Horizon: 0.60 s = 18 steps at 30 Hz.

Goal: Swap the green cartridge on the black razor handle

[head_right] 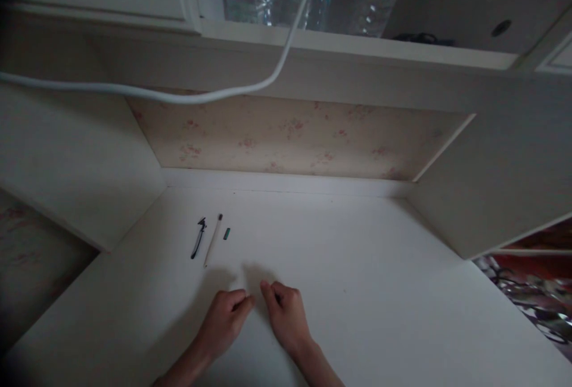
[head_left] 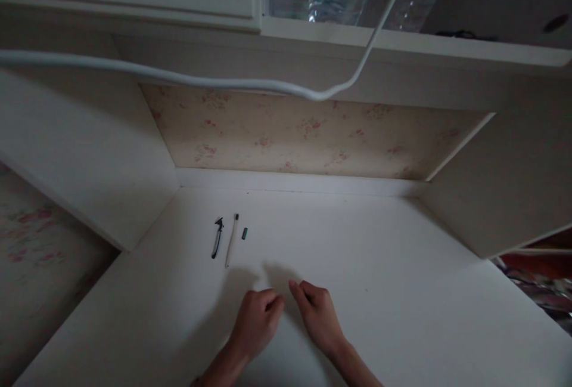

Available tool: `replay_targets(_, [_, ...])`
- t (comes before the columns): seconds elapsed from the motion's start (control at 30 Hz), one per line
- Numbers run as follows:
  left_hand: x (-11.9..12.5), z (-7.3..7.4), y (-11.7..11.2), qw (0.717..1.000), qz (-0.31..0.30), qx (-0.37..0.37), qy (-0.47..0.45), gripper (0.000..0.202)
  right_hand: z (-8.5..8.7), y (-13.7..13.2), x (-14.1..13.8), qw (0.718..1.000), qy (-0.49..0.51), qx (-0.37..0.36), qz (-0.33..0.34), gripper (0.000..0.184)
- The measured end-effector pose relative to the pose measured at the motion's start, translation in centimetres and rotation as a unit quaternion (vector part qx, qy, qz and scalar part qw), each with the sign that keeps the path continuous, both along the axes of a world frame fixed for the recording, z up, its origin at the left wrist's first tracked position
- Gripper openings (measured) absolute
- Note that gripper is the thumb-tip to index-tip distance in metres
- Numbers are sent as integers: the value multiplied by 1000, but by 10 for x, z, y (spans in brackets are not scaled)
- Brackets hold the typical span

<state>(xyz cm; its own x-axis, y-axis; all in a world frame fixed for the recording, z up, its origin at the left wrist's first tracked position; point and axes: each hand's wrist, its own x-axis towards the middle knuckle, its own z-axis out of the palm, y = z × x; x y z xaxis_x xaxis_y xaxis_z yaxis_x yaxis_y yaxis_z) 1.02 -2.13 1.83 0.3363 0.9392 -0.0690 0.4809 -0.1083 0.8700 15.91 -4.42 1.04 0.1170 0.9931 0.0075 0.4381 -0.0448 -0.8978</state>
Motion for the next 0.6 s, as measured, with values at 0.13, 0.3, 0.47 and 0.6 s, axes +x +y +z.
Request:
replay_targets(0.13, [17,-13,1,998,10,-25,-51,38,-20,-5,-10,997,65,12,-31,47])
replay_targets(0.3, [19,-31,-5,998,-5,-21,-52,37,-40,-10,-14,997,75,21,-29,45])
replay_targets(0.47, [14,-32,-2,996,13,-44,-79,35,-36,-9,-12,998,59,26,0,46])
replay_targets(0.6, [13,-32,-1,994,4,-57,-91,36,-34,-9,-11,999,43,24,6,47])
